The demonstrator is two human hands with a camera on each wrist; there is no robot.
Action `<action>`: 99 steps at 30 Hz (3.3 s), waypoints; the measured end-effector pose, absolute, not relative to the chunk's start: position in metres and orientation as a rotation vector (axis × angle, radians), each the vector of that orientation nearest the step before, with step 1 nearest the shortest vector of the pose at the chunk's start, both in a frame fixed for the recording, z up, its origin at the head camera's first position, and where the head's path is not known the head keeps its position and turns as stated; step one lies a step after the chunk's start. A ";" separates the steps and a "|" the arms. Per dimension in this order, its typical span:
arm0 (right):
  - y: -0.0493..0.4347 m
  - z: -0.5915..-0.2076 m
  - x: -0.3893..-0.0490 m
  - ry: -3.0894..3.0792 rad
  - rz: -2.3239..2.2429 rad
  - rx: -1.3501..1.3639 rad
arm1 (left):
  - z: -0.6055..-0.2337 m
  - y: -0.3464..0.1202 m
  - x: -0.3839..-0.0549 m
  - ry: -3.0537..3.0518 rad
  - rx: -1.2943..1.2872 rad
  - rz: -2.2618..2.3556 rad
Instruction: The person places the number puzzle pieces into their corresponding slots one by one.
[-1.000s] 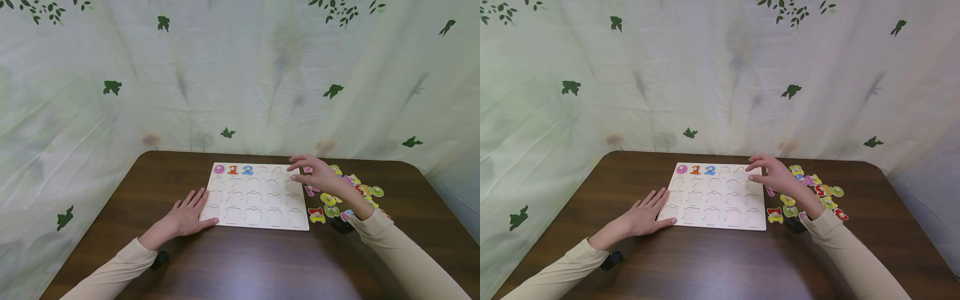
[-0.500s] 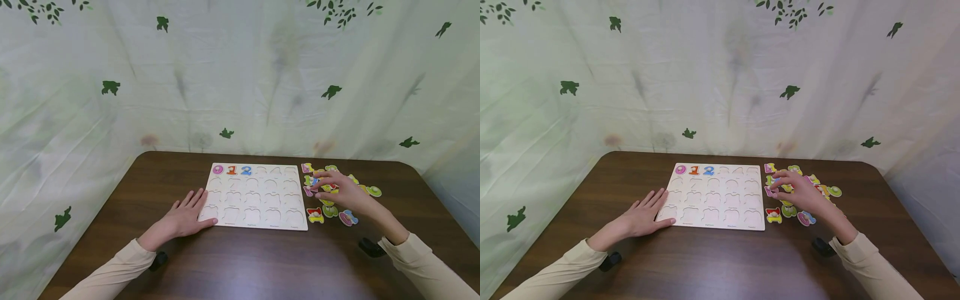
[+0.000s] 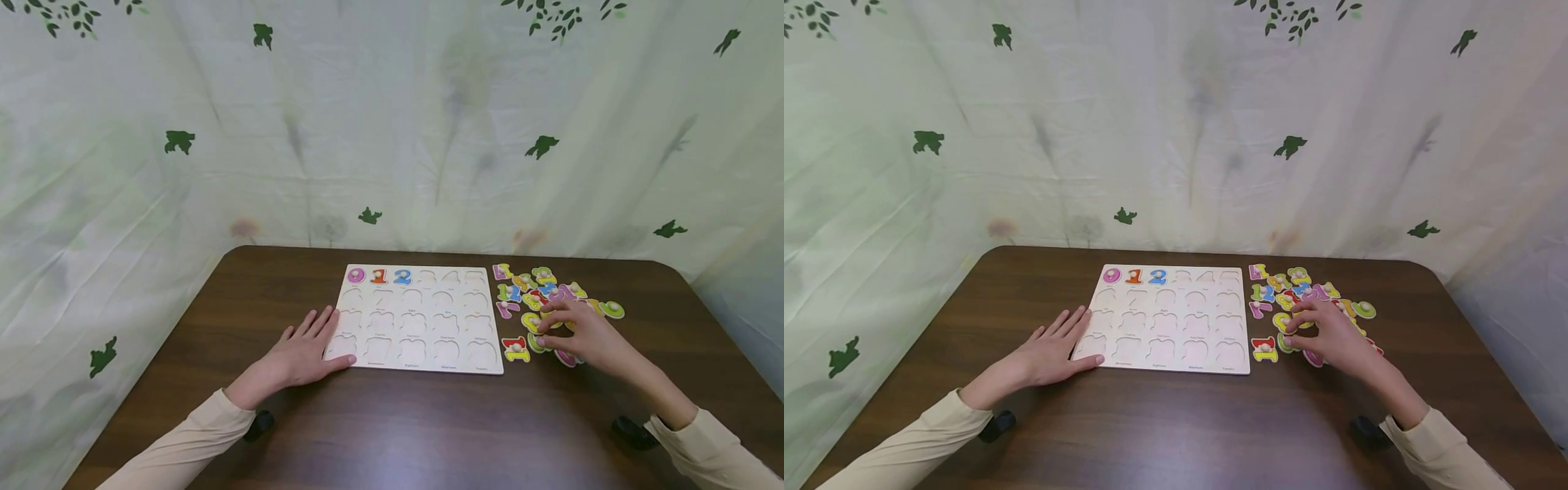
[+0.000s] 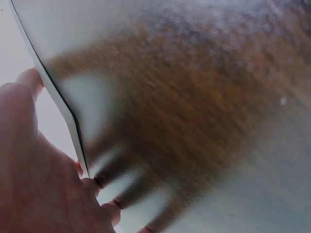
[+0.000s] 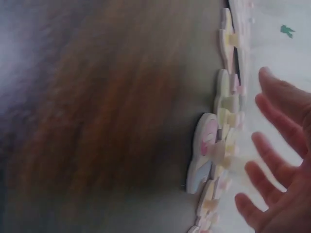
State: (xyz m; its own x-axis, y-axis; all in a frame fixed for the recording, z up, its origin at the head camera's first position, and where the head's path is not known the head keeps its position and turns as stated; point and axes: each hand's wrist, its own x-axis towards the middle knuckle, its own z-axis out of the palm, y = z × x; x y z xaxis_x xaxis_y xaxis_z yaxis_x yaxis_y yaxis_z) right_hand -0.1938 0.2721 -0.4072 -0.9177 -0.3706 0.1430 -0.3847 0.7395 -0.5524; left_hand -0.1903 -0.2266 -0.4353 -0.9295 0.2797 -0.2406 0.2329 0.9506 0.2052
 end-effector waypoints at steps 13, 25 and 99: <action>0.273 -0.415 -0.195 -2.969 0.796 0.535 | -0.433 -0.226 -0.189 2.837 0.382 0.258; 0.271 -0.415 -0.191 -2.956 0.855 0.593 | -0.434 -0.226 -0.189 2.841 0.381 0.259; 0.136 -0.379 -0.320 -2.929 1.026 0.794 | -0.416 -0.217 -0.182 2.819 0.348 0.228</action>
State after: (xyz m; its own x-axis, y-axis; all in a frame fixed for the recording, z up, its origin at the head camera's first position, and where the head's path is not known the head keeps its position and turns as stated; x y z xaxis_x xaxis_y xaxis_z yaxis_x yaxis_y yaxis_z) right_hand -0.3201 0.1359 -0.3792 -0.8752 -0.4727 0.1023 -0.4332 0.6722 -0.6004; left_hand -0.1823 -0.2174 -0.4164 -0.9284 0.2597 -0.2657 0.2136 0.9582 0.1904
